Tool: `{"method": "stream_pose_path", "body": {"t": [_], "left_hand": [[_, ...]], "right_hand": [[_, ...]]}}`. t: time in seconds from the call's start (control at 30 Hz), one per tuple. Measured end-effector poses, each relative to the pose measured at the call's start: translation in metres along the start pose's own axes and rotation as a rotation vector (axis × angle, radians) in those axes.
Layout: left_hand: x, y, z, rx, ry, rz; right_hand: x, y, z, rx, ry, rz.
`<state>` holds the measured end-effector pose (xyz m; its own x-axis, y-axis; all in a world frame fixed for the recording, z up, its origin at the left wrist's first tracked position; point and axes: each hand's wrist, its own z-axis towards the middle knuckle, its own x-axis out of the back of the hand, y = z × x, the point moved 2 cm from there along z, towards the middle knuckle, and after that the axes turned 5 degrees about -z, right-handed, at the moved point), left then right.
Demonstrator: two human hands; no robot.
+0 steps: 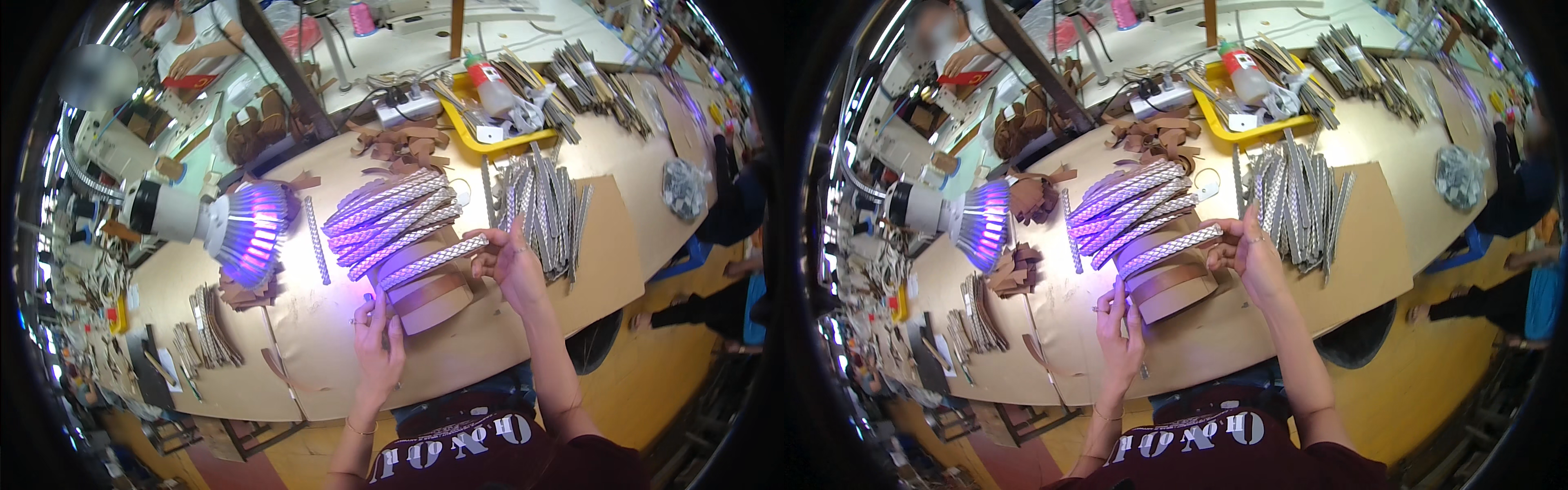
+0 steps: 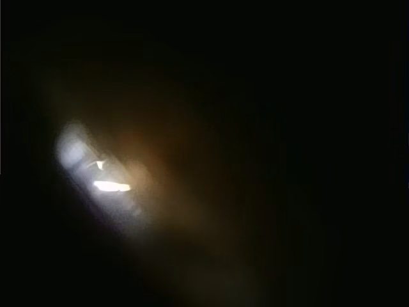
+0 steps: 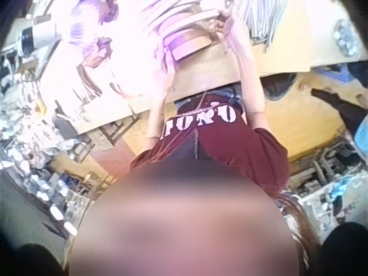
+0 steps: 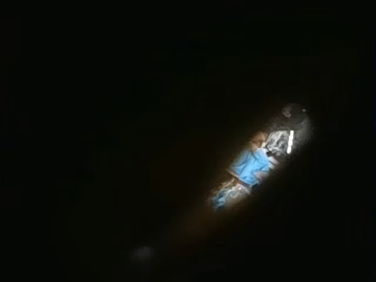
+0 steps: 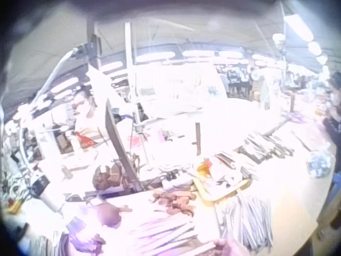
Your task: The person repeatedly picks up braided straps and brown leather pieces, aligns them, and places them onto a cardboard form under a UV lamp. The person handles items one at a time, stacking completed units on the form throughout the clip.
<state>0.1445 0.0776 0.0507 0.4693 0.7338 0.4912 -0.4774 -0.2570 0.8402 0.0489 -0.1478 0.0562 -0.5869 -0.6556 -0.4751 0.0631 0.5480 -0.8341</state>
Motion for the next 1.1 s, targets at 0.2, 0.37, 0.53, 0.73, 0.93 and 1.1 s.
{"method": "stream_pose_path", "body": {"t": [0.2,0.37,0.53,0.73,0.93,1.1], "left_hand": [[0.0,-0.001,-0.003,0.116,-0.018,-0.073],[0.005,0.011,-0.006,0.109,0.124,-0.048],[0.013,0.048,-0.011,-0.2,0.158,0.17],[-0.021,0.08,0.01,-0.199,-0.119,0.336],[-0.018,0.071,0.014,-0.129,-0.149,0.353],[-0.024,0.073,0.01,-0.097,-0.133,0.366]], "right_hand": [[-0.019,-0.03,-0.012,0.209,-0.017,-0.311],[-0.031,-0.033,-0.01,0.157,0.029,-0.421],[-0.048,0.0,-0.003,0.137,0.135,-0.383],[-0.054,-0.001,-0.002,0.15,0.164,-0.483],[-0.061,-0.004,-0.011,0.209,0.064,-0.518],[-0.049,-0.002,0.001,0.156,0.032,-0.668]]}}
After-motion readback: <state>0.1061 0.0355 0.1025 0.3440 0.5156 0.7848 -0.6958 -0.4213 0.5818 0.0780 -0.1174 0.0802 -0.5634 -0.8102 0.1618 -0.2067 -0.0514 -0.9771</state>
